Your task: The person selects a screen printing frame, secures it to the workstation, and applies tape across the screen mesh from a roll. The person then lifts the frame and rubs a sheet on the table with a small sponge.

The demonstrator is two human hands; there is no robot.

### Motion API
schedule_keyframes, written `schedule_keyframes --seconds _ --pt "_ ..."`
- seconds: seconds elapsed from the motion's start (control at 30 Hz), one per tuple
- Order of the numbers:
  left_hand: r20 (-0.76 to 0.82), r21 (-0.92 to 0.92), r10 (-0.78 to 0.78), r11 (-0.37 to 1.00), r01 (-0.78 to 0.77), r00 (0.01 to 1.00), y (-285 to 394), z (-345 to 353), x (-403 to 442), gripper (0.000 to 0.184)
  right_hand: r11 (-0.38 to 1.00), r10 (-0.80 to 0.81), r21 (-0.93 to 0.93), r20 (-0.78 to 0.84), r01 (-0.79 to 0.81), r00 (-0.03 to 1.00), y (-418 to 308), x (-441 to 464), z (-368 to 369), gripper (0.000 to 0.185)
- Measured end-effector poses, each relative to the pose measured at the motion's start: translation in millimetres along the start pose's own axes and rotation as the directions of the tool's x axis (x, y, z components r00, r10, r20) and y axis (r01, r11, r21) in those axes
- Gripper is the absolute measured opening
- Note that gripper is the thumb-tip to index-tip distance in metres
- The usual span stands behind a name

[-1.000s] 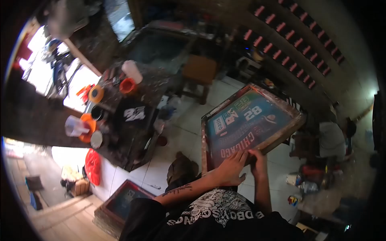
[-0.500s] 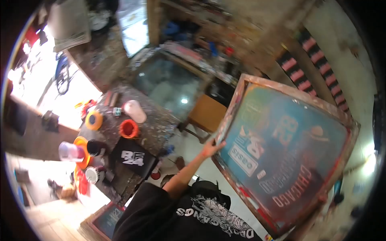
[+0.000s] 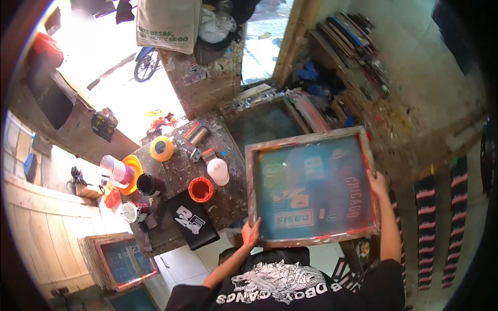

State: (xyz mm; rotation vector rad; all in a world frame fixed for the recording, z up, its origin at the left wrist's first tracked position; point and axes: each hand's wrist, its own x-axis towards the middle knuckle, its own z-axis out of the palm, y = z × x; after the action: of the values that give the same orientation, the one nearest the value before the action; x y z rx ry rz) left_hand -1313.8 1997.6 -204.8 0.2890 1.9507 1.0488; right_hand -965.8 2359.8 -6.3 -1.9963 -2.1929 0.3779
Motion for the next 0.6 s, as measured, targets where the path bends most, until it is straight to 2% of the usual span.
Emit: schedule_keyframes --seconds 0.07,0.1,0.13,0.2,0.23,0.3,0.33,0.4,0.5,0.53,0.6 --pt "-0.132 0.012 -0.081 0.996 0.084 0.988 -5.6 19.4 -0.2 0.063 0.998 -0.048 0.032 0.11 0.044 0.993 -1.2 66.2 55.6 0.072" --pt "-0.187 0.004 -0.131 0.991 0.134 0.974 -11.2 30.7 4.7 0.064 0.997 -0.076 -0.015 0.094 0.077 0.993 26.5 111.2 108.0 0.078" --pt "-0.29 -0.007 -0.046 0.999 0.046 0.956 -11.8 40.5 -0.8 0.063 0.998 -0.056 -0.021 0.137 0.059 0.989 11.2 125.8 126.6 0.083" --pt "-0.37 -0.023 -0.091 0.996 0.089 0.925 13.3 50.1 -15.9 0.06 0.999 -0.032 0.044 0.329 0.019 0.944 -16.2 155.8 157.6 0.08" --pt "-0.408 -0.037 -0.115 0.993 0.11 0.906 18.1 57.4 -21.0 0.059 0.999 -0.037 0.037 0.358 0.025 0.933 -28.2 161.1 169.7 0.08" --pt "-0.457 -0.042 -0.102 0.995 0.093 0.884 27.6 68.3 -28.6 0.058 0.987 -0.018 0.154 0.437 -0.055 0.899 -48.6 178.4 189.6 0.073" --pt "-0.495 -0.044 -0.069 0.998 0.055 0.866 32.7 71.8 -29.5 0.058 0.986 -0.026 0.161 0.446 -0.052 0.895 -51.4 191.3 204.5 0.073" --pt "-0.519 -0.024 -0.077 0.997 0.075 0.852 41.7 78.3 -30.7 0.056 0.98 -0.127 0.194 0.421 0.047 0.898 -44.4 215.2 252.7 0.067" --pt "-0.562 0.011 -0.056 0.997 0.075 0.825 49.3 83.7 -20.8 0.053 0.991 -0.063 0.136 0.451 0.002 0.89 -64.1 232.6 282.1 0.062" --pt "-0.552 -0.031 -0.08 0.997 0.075 0.83 53.2 83.2 -12.8 0.054 0.99 -0.058 0.138 0.46 -0.006 0.886 -66.5 234.4 289.2 0.062" --pt "-0.541 -0.067 -0.123 0.992 0.103 0.832 62.0 81.8 3.1 0.056 0.939 -0.113 0.344 0.359 -0.018 0.926 -71.7 239.0 300.5 0.057"
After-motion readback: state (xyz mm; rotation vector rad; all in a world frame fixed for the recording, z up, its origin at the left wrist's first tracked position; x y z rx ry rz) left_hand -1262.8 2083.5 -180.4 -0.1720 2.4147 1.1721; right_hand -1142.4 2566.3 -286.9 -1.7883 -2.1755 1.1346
